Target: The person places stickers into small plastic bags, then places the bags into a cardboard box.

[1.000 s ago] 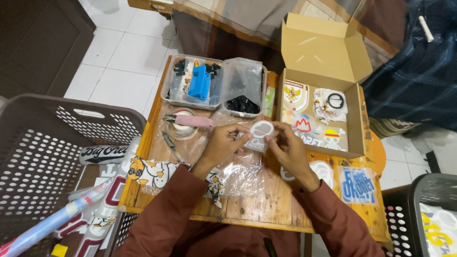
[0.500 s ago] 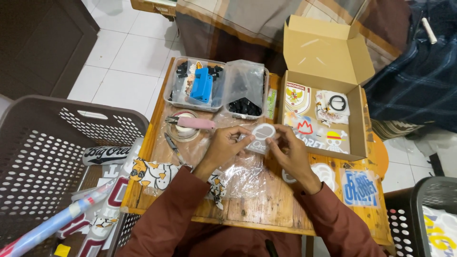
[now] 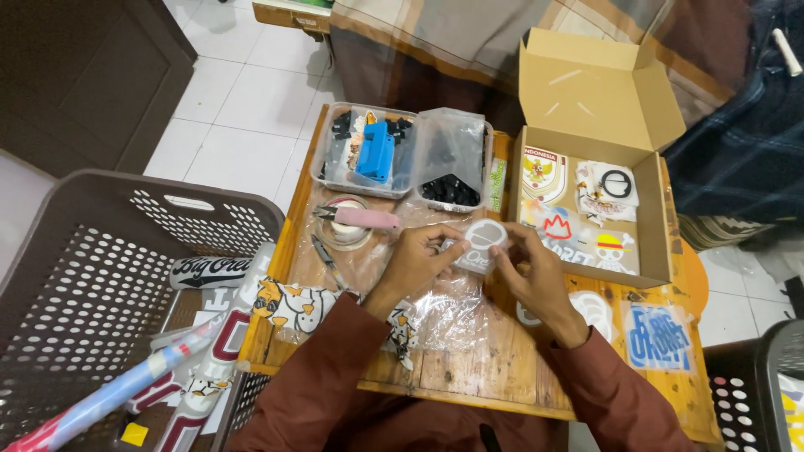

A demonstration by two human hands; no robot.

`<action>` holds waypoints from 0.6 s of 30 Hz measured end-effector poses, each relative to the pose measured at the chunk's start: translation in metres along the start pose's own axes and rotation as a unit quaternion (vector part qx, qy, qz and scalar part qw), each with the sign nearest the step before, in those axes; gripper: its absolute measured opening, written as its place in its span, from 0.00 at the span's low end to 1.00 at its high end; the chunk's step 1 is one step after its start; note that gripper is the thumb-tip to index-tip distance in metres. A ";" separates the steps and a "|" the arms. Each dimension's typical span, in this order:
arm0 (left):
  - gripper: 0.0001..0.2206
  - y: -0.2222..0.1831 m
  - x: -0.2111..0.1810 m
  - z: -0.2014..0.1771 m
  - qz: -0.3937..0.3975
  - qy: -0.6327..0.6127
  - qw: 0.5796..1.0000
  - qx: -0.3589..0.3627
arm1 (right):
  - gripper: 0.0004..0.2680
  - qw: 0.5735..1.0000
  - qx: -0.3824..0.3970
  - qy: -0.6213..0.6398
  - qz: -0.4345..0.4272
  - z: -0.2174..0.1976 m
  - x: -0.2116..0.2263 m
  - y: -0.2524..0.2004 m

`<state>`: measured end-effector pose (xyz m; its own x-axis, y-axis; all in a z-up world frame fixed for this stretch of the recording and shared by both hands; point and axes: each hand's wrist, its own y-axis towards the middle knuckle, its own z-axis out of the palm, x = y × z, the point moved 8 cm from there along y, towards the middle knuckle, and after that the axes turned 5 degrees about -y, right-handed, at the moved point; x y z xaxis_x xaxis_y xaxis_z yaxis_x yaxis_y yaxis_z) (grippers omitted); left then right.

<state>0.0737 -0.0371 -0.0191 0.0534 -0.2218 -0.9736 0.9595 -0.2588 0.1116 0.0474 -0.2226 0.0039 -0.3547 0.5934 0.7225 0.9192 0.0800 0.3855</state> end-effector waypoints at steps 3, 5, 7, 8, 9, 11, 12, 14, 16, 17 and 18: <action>0.06 0.001 -0.001 0.000 -0.001 -0.012 1.000 -0.004 | 0.13 1.000 -0.004 -0.006 0.003 -0.003 0.003 -0.001; 0.07 0.001 -0.003 0.000 0.007 -0.013 1.000 -0.006 | 0.13 1.000 -0.006 -0.009 -0.002 -0.005 0.005 -0.001; 0.06 0.000 -0.006 -0.004 0.007 -0.018 1.000 -0.015 | 0.11 1.000 -0.015 -0.004 -0.010 -0.008 0.004 -0.001; 0.06 -0.001 -0.008 -0.006 0.007 -0.022 0.999 -0.024 | 0.10 1.000 -0.026 0.000 -0.017 -0.010 0.005 -0.001; 0.06 0.000 -0.010 -0.005 0.007 -0.023 0.999 -0.023 | 0.10 1.000 -0.026 -0.001 -0.018 -0.011 -0.004 -0.002; 0.06 0.000 -0.016 -0.009 0.026 -0.020 0.999 -0.039 | 0.07 0.999 -0.022 -0.036 -0.009 -0.011 -0.023 -0.003; 0.06 0.000 -0.015 -0.010 0.027 -0.020 0.999 -0.039 | 0.07 0.999 -0.022 -0.036 -0.011 -0.009 -0.021 -0.002; 0.07 0.000 -0.009 -0.009 0.026 -0.028 0.999 -0.033 | 0.03 0.998 -0.039 -0.056 -0.010 -0.010 -0.019 -0.003; 0.07 0.000 -0.011 -0.008 0.027 -0.031 0.999 -0.031 | 0.04 0.998 -0.049 -0.037 -0.010 -0.012 -0.011 -0.001; 0.07 -0.001 -0.012 -0.009 0.029 -0.035 0.998 -0.033 | 0.05 0.998 -0.057 -0.016 -0.012 -0.013 -0.006 0.000; 0.07 -0.001 -0.007 -0.007 0.029 -0.034 0.998 -0.033 | 0.05 0.998 -0.057 -0.015 -0.013 -0.014 -0.007 0.000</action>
<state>0.0740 -0.0282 -0.0138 0.0927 -0.2994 -0.9496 0.9715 -0.1820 0.1522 0.0470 -0.2382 0.0072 -0.3711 0.6169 0.6941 0.8837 0.0048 0.4681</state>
